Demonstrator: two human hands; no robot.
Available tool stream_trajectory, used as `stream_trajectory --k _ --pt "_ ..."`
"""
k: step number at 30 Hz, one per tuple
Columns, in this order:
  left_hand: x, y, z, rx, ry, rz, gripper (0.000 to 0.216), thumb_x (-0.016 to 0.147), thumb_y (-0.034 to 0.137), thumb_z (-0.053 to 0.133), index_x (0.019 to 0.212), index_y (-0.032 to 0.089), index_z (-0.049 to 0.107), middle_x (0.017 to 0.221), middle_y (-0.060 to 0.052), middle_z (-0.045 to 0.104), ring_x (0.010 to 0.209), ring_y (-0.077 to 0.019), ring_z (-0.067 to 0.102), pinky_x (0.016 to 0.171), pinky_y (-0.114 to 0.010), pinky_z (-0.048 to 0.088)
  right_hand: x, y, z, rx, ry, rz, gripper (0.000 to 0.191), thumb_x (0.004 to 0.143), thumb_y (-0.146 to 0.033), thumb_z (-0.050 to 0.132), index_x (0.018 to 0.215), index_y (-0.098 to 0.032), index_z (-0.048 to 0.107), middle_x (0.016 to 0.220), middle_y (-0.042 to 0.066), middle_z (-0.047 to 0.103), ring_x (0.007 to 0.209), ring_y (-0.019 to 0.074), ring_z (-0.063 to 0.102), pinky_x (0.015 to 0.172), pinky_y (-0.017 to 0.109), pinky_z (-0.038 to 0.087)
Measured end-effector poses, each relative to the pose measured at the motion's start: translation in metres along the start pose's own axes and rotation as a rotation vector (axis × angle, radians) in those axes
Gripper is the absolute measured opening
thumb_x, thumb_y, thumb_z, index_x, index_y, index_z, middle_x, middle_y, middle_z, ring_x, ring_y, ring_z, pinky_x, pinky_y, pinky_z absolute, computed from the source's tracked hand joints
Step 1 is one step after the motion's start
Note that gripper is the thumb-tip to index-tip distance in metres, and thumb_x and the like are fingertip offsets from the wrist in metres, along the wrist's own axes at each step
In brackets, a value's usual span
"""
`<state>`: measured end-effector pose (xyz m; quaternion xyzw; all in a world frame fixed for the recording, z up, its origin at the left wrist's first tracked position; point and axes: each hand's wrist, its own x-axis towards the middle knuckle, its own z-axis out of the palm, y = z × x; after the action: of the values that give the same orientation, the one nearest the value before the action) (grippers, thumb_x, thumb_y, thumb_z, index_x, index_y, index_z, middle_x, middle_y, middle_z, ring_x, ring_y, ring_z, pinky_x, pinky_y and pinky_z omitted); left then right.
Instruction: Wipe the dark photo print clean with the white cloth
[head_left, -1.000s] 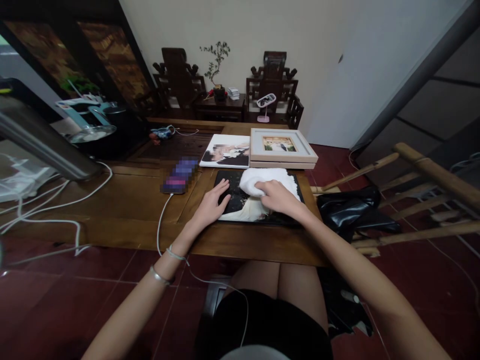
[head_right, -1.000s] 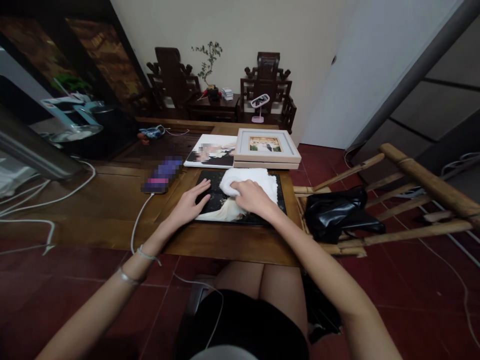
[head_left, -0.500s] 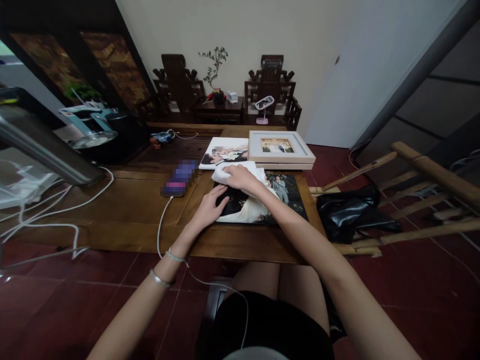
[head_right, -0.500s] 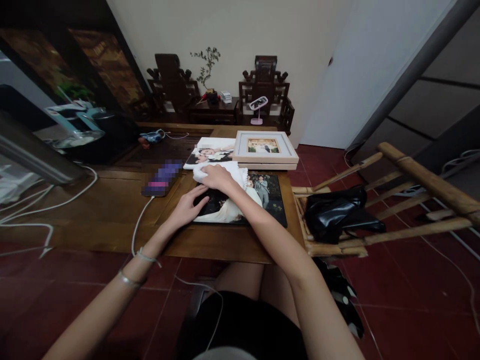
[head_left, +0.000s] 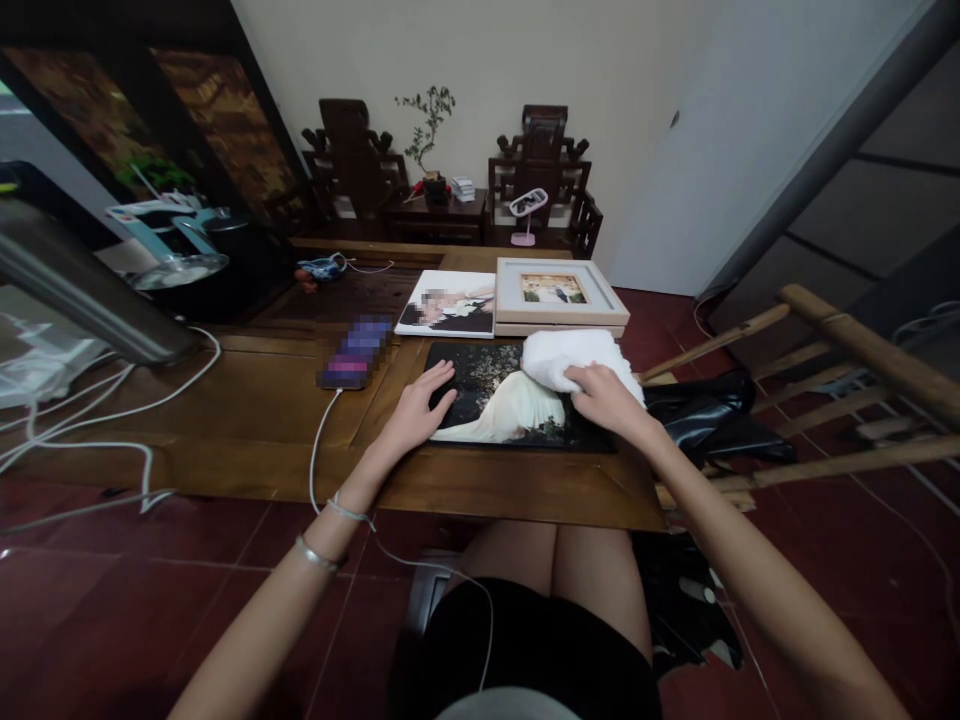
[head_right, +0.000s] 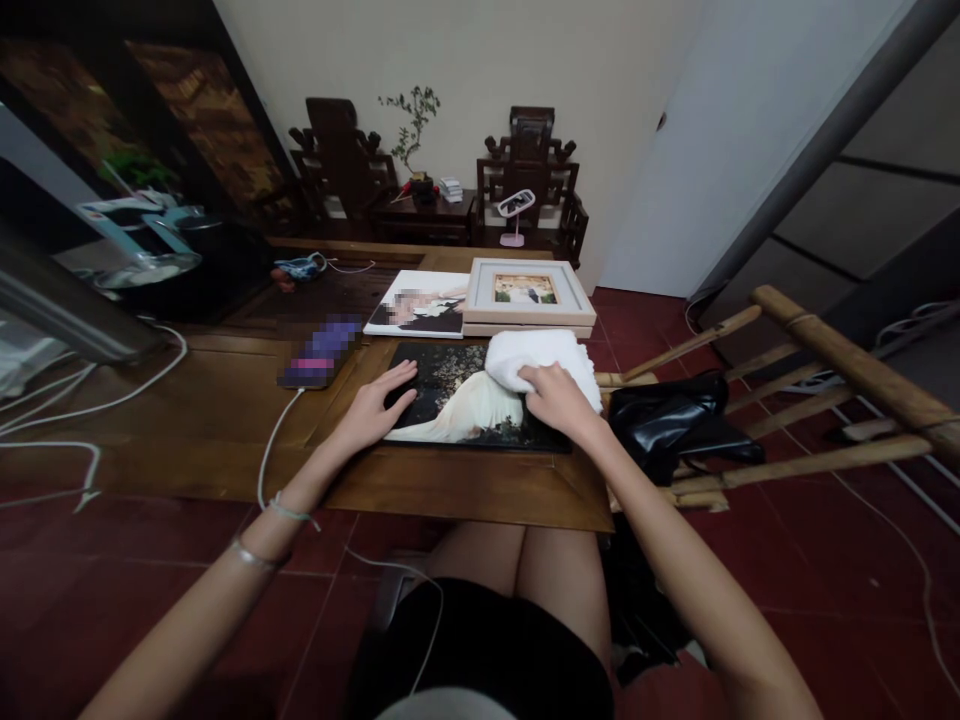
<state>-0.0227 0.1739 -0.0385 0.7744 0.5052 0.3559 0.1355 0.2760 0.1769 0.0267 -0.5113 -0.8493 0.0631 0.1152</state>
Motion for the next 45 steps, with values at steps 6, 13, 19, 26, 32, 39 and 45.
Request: stream_trajectory --k 6,13,19,26,32,39,45 --pt "-0.001 0.002 -0.001 -0.001 0.007 -0.001 0.045 0.089 0.035 0.048 0.123 0.007 0.058 0.134 -0.016 0.052 0.129 -0.0235 0.045 0.111 -0.041 0.032 -0.073 -0.033 0.005 -0.022 -0.03 -0.164 0.034 0.065 0.0 0.04 0.086 -0.016 0.061 0.129 0.019 0.055 0.126 0.0283 0.045 0.106 0.05 0.027" --pt "-0.001 0.0 0.001 0.007 0.013 -0.002 0.044 0.089 0.035 0.048 0.124 0.009 0.056 0.137 -0.014 0.05 0.128 -0.023 0.046 0.11 -0.041 0.033 -0.111 -0.051 0.004 0.04 -0.101 -0.191 0.033 0.058 -0.002 0.042 0.081 -0.016 0.062 0.139 0.02 0.046 0.126 0.0292 0.045 0.11 0.053 0.022" --pt "-0.001 -0.001 0.001 0.004 0.011 -0.001 0.044 0.09 0.037 0.047 0.124 0.012 0.057 0.136 -0.013 0.052 0.129 -0.0222 0.044 0.111 -0.041 0.032 -0.058 -0.027 -0.001 -0.035 -0.039 -0.142 0.029 0.065 -0.002 0.039 0.078 -0.019 0.059 0.109 0.014 0.067 0.104 0.0246 0.06 0.104 0.043 0.031" --pt "-0.001 0.001 -0.001 -0.01 0.004 -0.005 0.044 0.09 0.04 0.046 0.124 0.015 0.057 0.136 -0.012 0.052 0.129 -0.0236 0.044 0.11 -0.044 0.032 0.009 0.01 -0.01 -0.014 -0.043 -0.107 0.019 0.062 -0.007 0.04 0.067 -0.021 0.051 0.065 0.004 0.059 0.07 0.0212 0.056 0.066 0.027 0.036" --pt "-0.002 0.0 -0.001 -0.011 0.0 -0.002 0.044 0.09 0.039 0.046 0.124 0.012 0.057 0.136 -0.013 0.052 0.129 -0.0229 0.044 0.111 -0.042 0.031 0.033 0.025 -0.013 0.039 -0.018 -0.086 0.022 0.063 -0.006 0.04 0.072 -0.019 0.055 0.071 0.005 0.06 0.073 0.0205 0.053 0.066 0.027 0.033" --pt "-0.002 0.0 -0.001 -0.014 0.007 0.0 0.044 0.09 0.038 0.047 0.123 0.011 0.058 0.135 -0.014 0.052 0.129 -0.0233 0.045 0.111 -0.041 0.032 0.018 0.013 -0.01 0.034 -0.012 -0.089 0.021 0.061 -0.005 0.04 0.068 -0.02 0.053 0.066 0.004 0.059 0.069 0.0201 0.055 0.065 0.027 0.033" --pt "-0.002 0.001 -0.001 -0.013 0.008 -0.007 0.044 0.09 0.038 0.047 0.123 0.013 0.057 0.136 -0.013 0.051 0.129 -0.0231 0.044 0.111 -0.042 0.032 -0.054 -0.016 -0.003 0.055 -0.055 -0.143 0.031 0.063 0.0 0.037 0.075 -0.02 0.057 0.098 0.009 0.068 0.097 0.024 0.062 0.098 0.039 0.034"
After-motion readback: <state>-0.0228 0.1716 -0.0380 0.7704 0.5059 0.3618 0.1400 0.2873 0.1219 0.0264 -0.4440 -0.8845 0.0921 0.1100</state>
